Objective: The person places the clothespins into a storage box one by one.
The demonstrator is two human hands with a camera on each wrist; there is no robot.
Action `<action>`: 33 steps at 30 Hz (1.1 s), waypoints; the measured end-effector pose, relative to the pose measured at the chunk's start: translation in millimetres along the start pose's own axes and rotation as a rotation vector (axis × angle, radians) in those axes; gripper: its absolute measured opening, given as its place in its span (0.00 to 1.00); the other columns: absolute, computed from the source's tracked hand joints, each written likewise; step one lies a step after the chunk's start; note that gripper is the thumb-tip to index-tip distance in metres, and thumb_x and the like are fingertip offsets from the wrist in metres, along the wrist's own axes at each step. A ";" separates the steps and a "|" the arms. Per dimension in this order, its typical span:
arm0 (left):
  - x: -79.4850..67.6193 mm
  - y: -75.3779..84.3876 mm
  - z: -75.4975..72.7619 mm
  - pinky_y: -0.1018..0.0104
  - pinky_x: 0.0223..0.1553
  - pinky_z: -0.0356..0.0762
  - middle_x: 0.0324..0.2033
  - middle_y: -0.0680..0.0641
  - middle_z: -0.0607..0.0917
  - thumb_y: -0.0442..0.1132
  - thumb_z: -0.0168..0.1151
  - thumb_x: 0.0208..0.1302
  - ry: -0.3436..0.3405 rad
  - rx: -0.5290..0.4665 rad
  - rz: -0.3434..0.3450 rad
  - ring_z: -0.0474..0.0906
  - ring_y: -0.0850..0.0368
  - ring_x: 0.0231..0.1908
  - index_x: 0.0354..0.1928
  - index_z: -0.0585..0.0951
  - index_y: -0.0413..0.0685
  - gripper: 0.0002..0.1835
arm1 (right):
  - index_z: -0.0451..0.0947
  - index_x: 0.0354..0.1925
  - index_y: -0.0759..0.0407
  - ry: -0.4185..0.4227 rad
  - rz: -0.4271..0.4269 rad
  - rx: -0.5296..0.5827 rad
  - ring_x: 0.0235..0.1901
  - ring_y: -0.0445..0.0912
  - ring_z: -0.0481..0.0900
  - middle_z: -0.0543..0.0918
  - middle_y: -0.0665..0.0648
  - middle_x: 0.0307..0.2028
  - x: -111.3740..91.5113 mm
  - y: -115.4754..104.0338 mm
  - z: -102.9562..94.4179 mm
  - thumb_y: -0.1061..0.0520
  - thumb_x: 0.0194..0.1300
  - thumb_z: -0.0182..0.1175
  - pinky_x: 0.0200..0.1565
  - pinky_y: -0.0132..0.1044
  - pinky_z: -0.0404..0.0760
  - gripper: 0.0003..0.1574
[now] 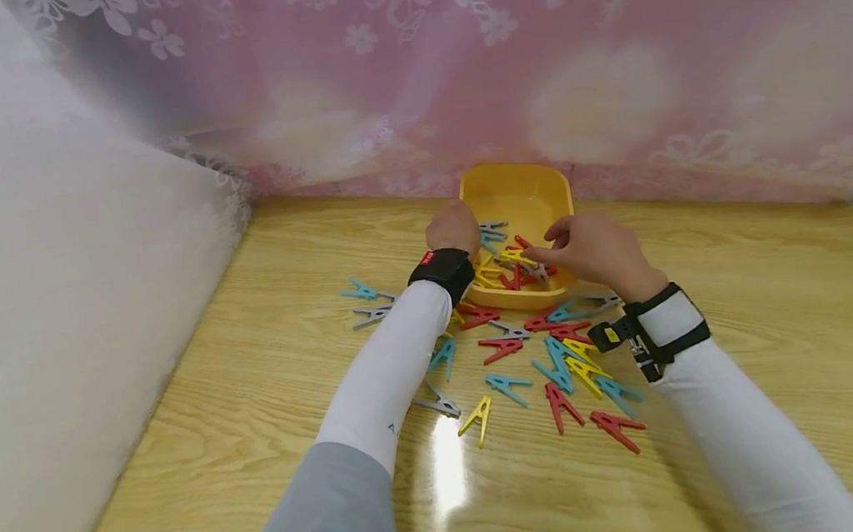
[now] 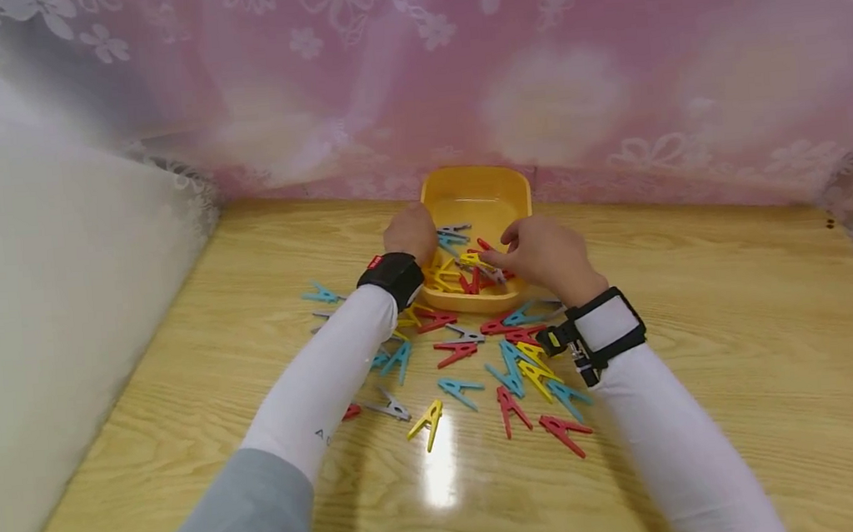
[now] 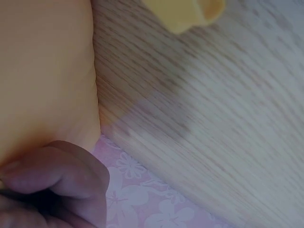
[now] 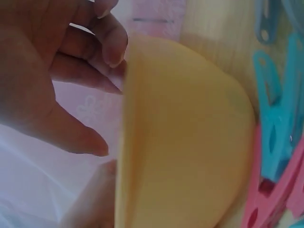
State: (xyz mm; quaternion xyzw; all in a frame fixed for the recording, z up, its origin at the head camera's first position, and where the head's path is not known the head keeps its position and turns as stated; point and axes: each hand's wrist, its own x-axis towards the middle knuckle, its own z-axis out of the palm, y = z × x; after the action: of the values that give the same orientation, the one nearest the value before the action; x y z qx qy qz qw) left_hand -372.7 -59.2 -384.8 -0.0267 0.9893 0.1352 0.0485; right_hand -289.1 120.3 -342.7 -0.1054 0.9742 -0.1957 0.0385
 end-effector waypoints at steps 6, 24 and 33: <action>-2.7 2.3 -3.1 0.64 0.30 0.80 0.32 0.49 0.83 0.44 0.48 0.73 -0.007 0.016 0.017 0.81 0.57 0.30 0.60 0.70 0.42 0.19 | 0.79 0.51 0.63 0.054 -0.003 0.038 0.32 0.51 0.77 0.82 0.60 0.37 -4.4 3.4 4.4 0.37 0.65 0.57 0.28 0.44 0.77 0.33; -4.4 -2.4 -3.1 0.62 0.30 0.79 0.31 0.48 0.82 0.44 0.49 0.73 -0.029 0.006 0.024 0.80 0.55 0.28 0.60 0.70 0.42 0.19 | 0.80 0.48 0.60 0.142 -0.059 0.190 0.34 0.52 0.75 0.81 0.58 0.41 -45.9 49.5 2.8 0.46 0.70 0.53 0.35 0.46 0.72 0.21; -4.3 1.0 -2.0 0.62 0.33 0.80 0.34 0.47 0.82 0.44 0.49 0.73 -0.020 -0.009 0.020 0.80 0.55 0.31 0.55 0.72 0.42 0.16 | 0.77 0.52 0.64 -0.005 -0.105 0.135 0.33 0.49 0.70 0.79 0.58 0.41 -73.0 78.7 4.0 0.50 0.72 0.53 0.30 0.41 0.70 0.20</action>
State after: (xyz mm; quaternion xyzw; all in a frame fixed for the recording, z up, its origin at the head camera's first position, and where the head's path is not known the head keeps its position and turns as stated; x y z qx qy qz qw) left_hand -368.7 -58.6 -382.2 -0.0155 0.9884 0.1403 0.0569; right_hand -232.5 205.8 -374.6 -0.1538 0.9518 -0.2626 0.0375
